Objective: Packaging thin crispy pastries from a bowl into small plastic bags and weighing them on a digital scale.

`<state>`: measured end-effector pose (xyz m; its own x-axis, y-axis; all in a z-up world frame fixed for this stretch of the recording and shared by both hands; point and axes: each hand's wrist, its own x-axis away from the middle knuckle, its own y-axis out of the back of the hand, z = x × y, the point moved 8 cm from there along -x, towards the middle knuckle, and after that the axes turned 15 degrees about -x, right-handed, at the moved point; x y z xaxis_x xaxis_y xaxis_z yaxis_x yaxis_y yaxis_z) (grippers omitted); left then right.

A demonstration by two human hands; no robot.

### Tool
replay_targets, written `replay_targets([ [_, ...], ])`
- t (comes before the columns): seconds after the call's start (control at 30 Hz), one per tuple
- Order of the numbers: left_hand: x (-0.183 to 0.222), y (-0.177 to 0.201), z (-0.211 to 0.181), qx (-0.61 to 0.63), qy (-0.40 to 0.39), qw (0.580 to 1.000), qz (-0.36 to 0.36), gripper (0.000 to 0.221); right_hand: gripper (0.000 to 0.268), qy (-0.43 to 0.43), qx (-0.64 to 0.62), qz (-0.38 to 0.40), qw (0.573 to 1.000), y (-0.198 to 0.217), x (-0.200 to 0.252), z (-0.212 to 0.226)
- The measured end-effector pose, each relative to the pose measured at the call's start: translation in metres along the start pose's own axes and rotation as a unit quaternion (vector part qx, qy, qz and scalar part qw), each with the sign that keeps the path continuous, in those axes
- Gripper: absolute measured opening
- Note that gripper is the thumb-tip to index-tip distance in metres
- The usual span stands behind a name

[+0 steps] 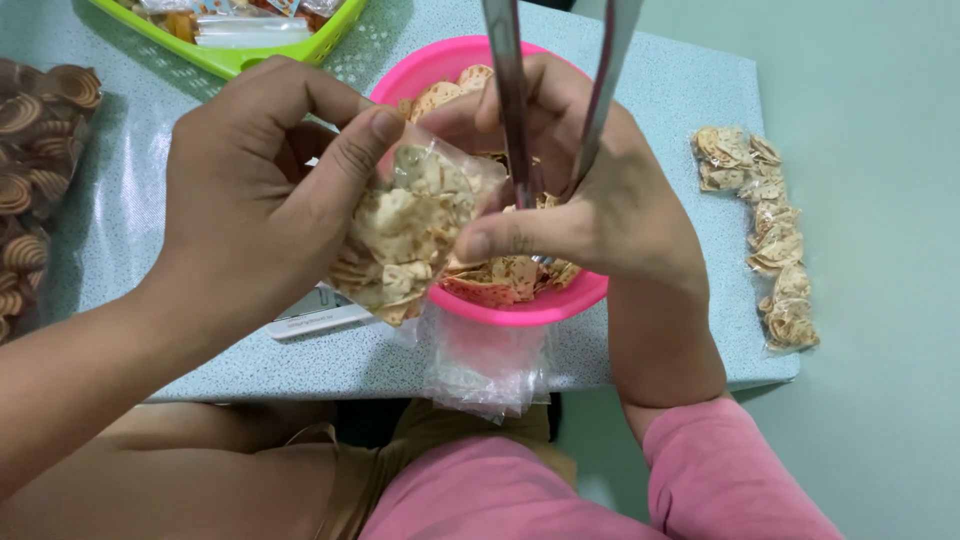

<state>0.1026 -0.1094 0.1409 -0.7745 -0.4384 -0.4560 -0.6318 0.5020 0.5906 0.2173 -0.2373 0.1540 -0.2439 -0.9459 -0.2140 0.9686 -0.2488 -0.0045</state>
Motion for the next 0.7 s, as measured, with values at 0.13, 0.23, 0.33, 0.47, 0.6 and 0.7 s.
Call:
replay_targets([
  [0.13,-0.001,0.002,0.009,0.019,0.014,0.999,-0.030,0.019,0.069,-0.010,0.012,0.010,1.000,-0.008,-0.003,-0.011],
  [0.23,-0.002,0.007,0.002,0.041,0.022,0.999,-0.025,0.017,0.060,-0.036,-0.030,-0.061,0.997,-0.005,-0.002,-0.017],
  [0.33,-0.005,0.000,0.005,0.160,0.024,0.987,0.002,0.029,0.057,-0.009,-0.098,-0.079,0.992,0.003,-0.002,-0.016],
  [0.47,-0.004,-0.012,0.009,0.218,0.064,0.970,0.087,0.069,0.057,0.034,-0.079,-0.114,0.990,0.011,0.000,-0.010],
  [0.6,-0.001,-0.026,0.003,0.271,0.059,0.948,0.153,0.067,0.054,0.034,-0.027,-0.148,0.988,0.016,0.002,-0.007],
  [0.7,-0.003,-0.023,0.002,0.251,0.059,0.957,0.133,0.057,0.054,0.044,-0.006,-0.136,0.990,0.015,0.002,-0.004],
])
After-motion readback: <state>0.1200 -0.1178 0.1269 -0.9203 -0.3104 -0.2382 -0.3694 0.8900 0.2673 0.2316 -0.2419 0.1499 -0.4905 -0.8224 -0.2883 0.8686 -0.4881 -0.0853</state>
